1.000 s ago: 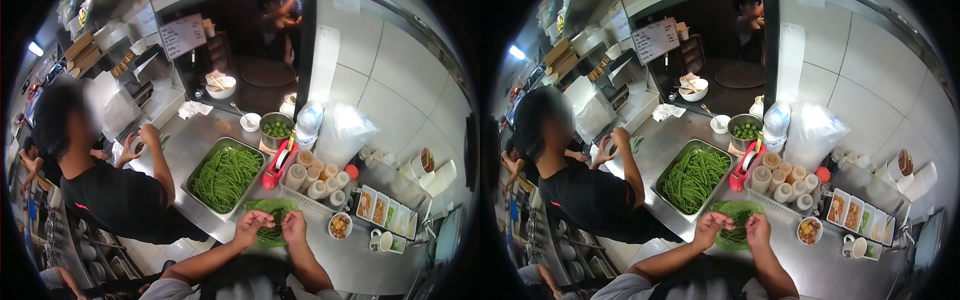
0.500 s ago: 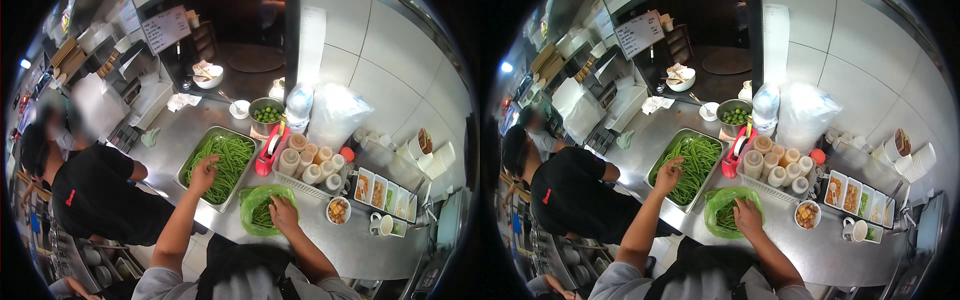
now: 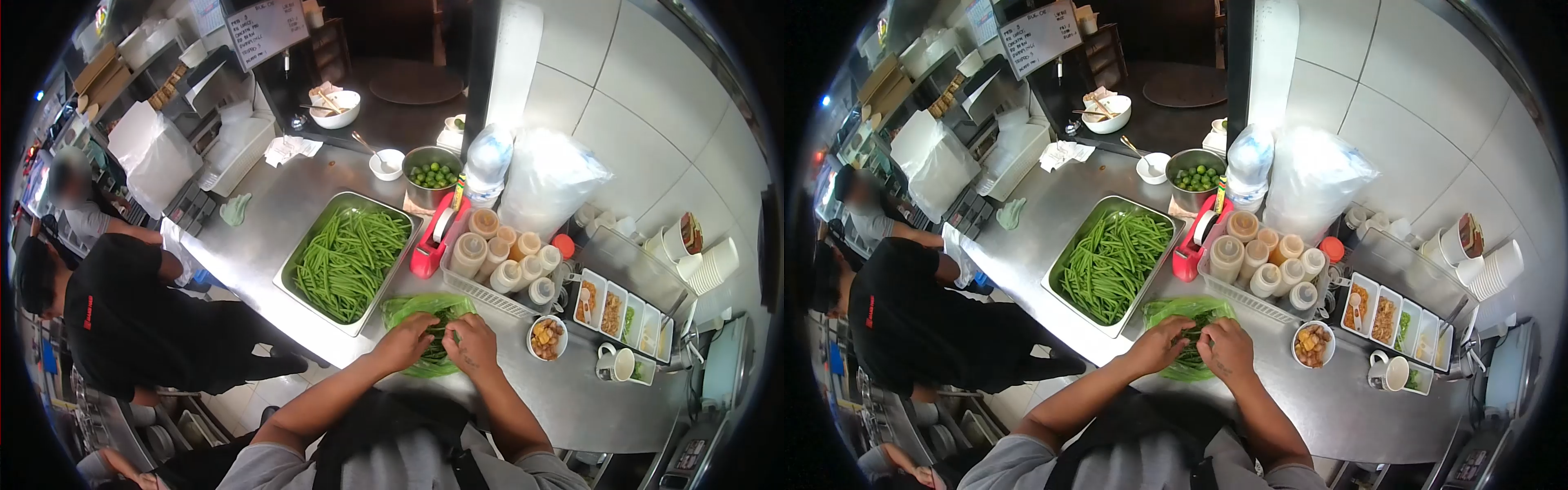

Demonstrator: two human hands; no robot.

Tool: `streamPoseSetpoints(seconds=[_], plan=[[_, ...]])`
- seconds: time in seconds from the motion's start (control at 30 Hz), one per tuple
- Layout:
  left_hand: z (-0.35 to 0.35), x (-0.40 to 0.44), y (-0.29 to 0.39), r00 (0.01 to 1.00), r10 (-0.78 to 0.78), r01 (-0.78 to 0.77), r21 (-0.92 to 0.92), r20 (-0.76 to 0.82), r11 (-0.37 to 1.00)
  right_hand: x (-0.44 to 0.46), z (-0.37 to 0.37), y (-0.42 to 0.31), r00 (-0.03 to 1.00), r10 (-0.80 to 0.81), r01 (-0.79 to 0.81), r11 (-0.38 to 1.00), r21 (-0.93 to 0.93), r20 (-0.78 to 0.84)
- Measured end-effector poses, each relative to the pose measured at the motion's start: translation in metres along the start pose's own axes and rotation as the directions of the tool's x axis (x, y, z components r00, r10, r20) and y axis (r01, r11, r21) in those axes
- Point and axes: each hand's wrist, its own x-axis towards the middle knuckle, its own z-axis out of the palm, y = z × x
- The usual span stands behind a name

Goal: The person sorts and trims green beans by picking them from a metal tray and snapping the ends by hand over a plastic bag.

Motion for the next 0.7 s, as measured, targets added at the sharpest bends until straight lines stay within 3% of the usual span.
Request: streamPoseSetpoints(seconds=[0.03,0.13,0.17,0.2,0.23,0.27,0.3,0.33,0.37,0.4,0.47,0.5,0.6,0.63,0.67,0.7], plan=[[0.005,0.001,-0.004,0.998,0.056,-0.055,0.008,-0.016,0.998,0.002,-0.004,-0.003,0.999,-0.021,0.022,1.0,0.02,-0.028],[0.01,0.003,-0.004,0.998,0.016,-0.016,0.0,0.059,1.0,0.008,-0.01,-0.009,0.988,-0.116,0.119,0.993,0.015,-0.105],[0.011,0.003,-0.003,0.999,0.038,-0.038,-0.025,0.01,0.999,0.007,-0.006,-0.01,0.987,-0.115,0.117,0.993,0.015,-0.11],[0.013,0.003,-0.001,0.999,0.042,-0.041,-0.024,0.015,0.999,0.005,0.0,-0.011,0.98,0.0,0.038,0.982,0.186,-0.2],[0.016,0.002,0.001,0.994,-0.107,0.11,-0.18,0.024,0.977,0.003,0.004,-0.009,0.955,0.126,-0.023,0.934,0.356,-0.267],[0.018,0.001,0.002,0.966,-0.254,0.258,-0.329,0.056,0.909,0.003,0.005,-0.006,0.955,0.129,-0.026,0.934,0.356,-0.268],[0.017,0.001,0.002,0.965,-0.254,0.259,-0.329,0.059,0.908,0.004,0.006,-0.003,0.899,0.371,-0.183,0.801,0.571,-0.234],[0.012,0.0,0.001,0.932,-0.343,0.357,-0.476,0.119,0.804,0.006,0.005,-0.002,0.8,0.583,-0.299,0.592,0.749,-0.142],[0.007,0.0,-0.001,0.888,-0.416,0.444,-0.599,0.195,0.666,0.006,0.0,0.0,0.798,0.602,-0.384,0.533,0.754,-0.02],[0.002,-0.001,-0.002,0.886,-0.417,0.449,-0.596,0.201,0.666,0.002,-0.001,0.003,0.794,0.608,-0.386,0.53,0.755,-0.021],[-0.008,0.0,-0.004,0.893,-0.413,0.331,-0.884,0.179,0.332,-0.005,0.0,0.008,0.902,0.404,-0.425,0.762,0.489,0.153],[-0.014,0.001,-0.003,0.899,-0.393,0.308,-0.918,0.195,0.249,-0.006,-0.002,0.007,0.934,0.304,-0.353,0.866,0.355,0.188],[-0.021,0.003,-0.004,0.928,-0.326,0.245,-0.956,0.182,0.163,-0.009,0.001,-0.004,0.901,0.332,-0.424,0.808,0.409,0.279],[-0.021,0.003,-0.005,0.927,-0.329,0.243,-0.957,0.18,0.161,-0.014,0.015,0.004,0.898,0.317,-0.439,0.695,0.569,0.305],[-0.02,0.004,-0.005,0.927,-0.337,0.229,-0.959,0.163,0.167,-0.018,0.019,0.008,0.897,0.318,-0.441,0.695,0.568,0.308],[-0.018,0.003,-0.006,0.927,-0.345,0.217,-0.961,0.147,0.173,-0.017,0.018,0.003,0.863,0.32,-0.505,0.572,0.647,0.39]])
